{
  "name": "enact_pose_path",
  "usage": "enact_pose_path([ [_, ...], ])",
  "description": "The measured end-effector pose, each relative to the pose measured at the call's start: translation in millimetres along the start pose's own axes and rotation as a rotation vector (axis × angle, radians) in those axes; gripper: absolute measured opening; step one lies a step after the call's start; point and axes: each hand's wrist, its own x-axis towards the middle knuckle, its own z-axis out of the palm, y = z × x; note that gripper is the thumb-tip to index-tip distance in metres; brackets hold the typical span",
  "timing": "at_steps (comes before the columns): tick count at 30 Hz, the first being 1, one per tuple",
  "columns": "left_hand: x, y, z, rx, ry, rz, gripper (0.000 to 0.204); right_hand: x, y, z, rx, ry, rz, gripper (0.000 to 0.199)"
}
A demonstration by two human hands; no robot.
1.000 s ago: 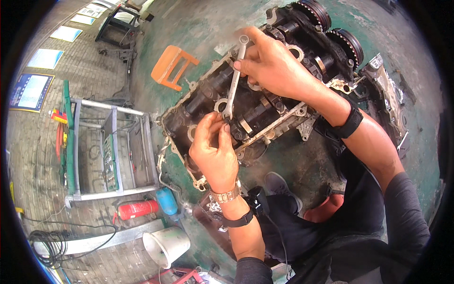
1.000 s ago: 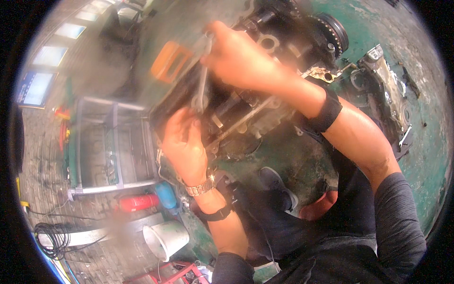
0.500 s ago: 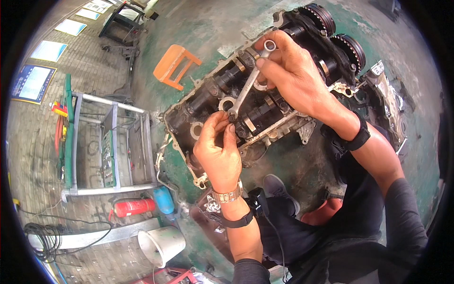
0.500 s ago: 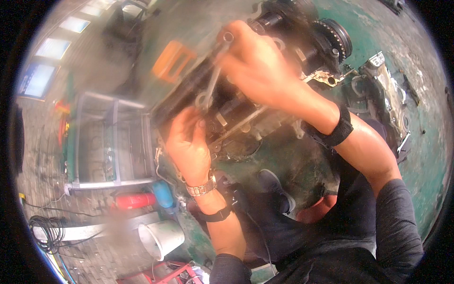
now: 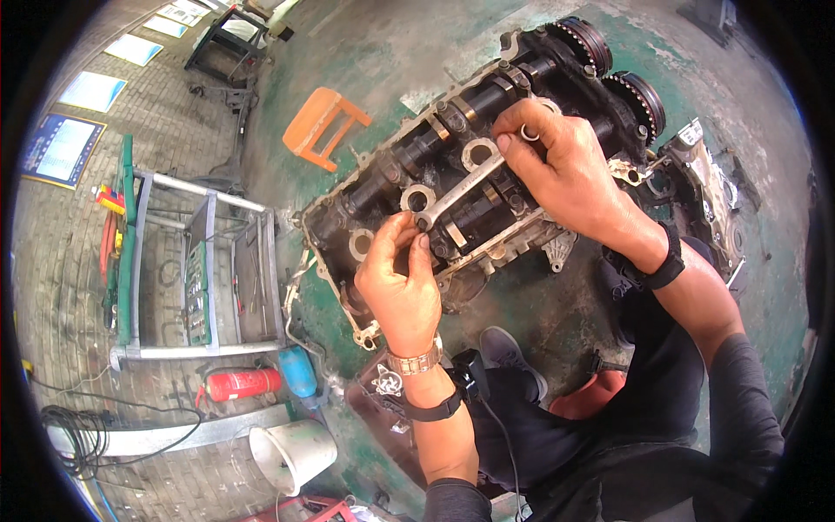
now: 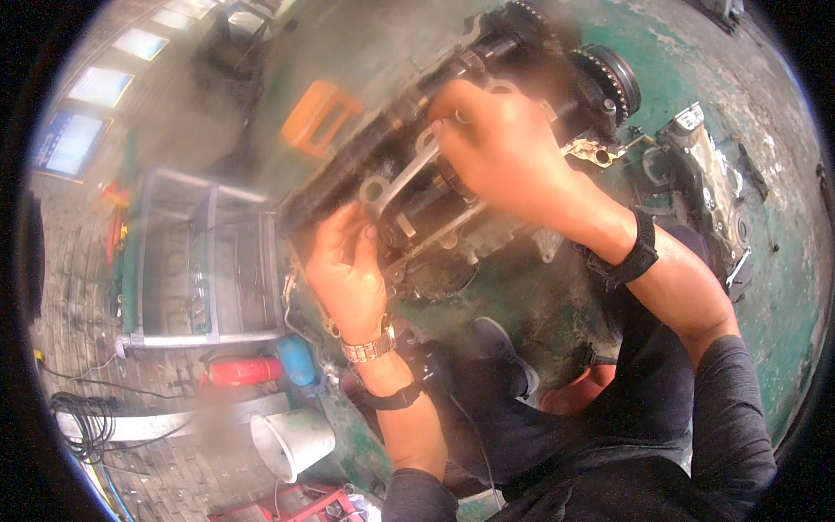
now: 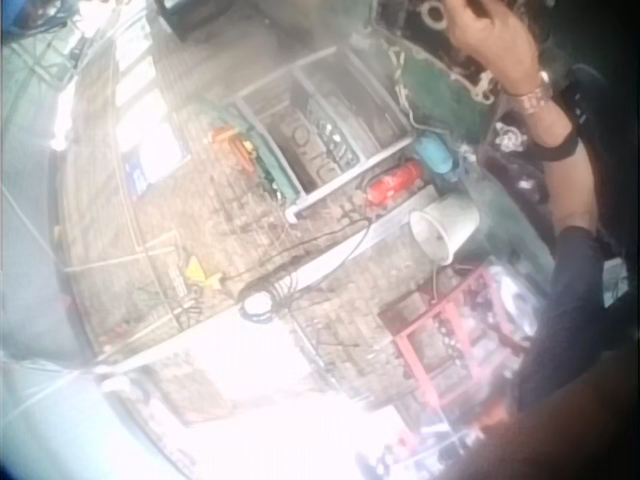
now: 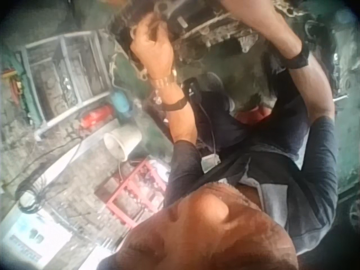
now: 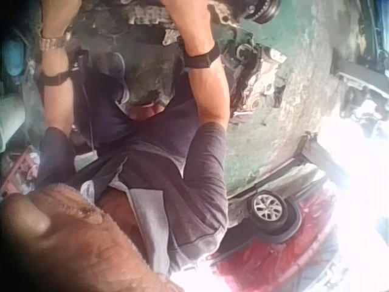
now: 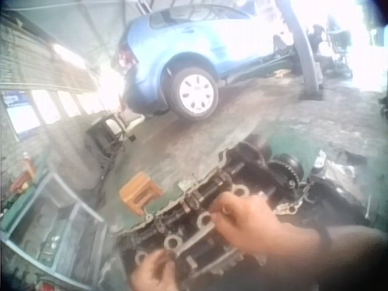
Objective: The person uses a wrench to loosen and remove bolts from a camshaft cap within an engine block, repeatedly fitting the wrench onto the bolts and turning them.
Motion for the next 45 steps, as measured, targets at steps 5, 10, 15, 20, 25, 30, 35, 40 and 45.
enact_pose_path([
  [5,0.3,10.2,5.1,0.194,-0.002,0.018,0.023,-2.7,5.2,-0.1,-0.024,0.007,-0.076,0.009],
  [10,3.6,21.8,-1.6,0.430,-0.066,0.071,0.023,-1.6,4.1,-4.2,-0.171,-0.021,-0.139,0.013],
  [15,-2.8,-7.4,-5.1,0.087,-0.080,0.004,0.029,-13.7,7.0,7.0,-0.032,0.100,-0.402,0.012],
  [20,1.1,-1.2,4.1,0.064,-0.132,-0.067,0.031,-22.7,9.3,-12.3,0.003,-0.014,-0.516,0.013],
  [25,1.1,-12.5,-0.3,0.029,-0.114,-0.017,0.030,-29.6,-2.6,-9.7,0.149,-0.010,-0.619,0.014],
  [30,2.7,-15.5,-0.3,-0.040,-0.142,0.040,0.029,-39.1,-12.7,-7.7,0.179,-0.075,-0.719,0.015],
  [35,4.4,-4.6,-2.9,0.107,-0.222,0.013,0.026,-54.0,-19.9,5.4,0.279,-0.195,-0.765,0.019],
  [40,2.7,-8.4,-0.4,0.102,-0.158,0.060,0.024,-59.6,-26.1,14.4,0.319,-0.247,-0.776,0.021],
  [45,3.6,-25.9,-4.9,0.091,-0.212,0.055,0.025,-61.5,-46.3,11.8,0.326,-0.234,-0.782,0.026],
])
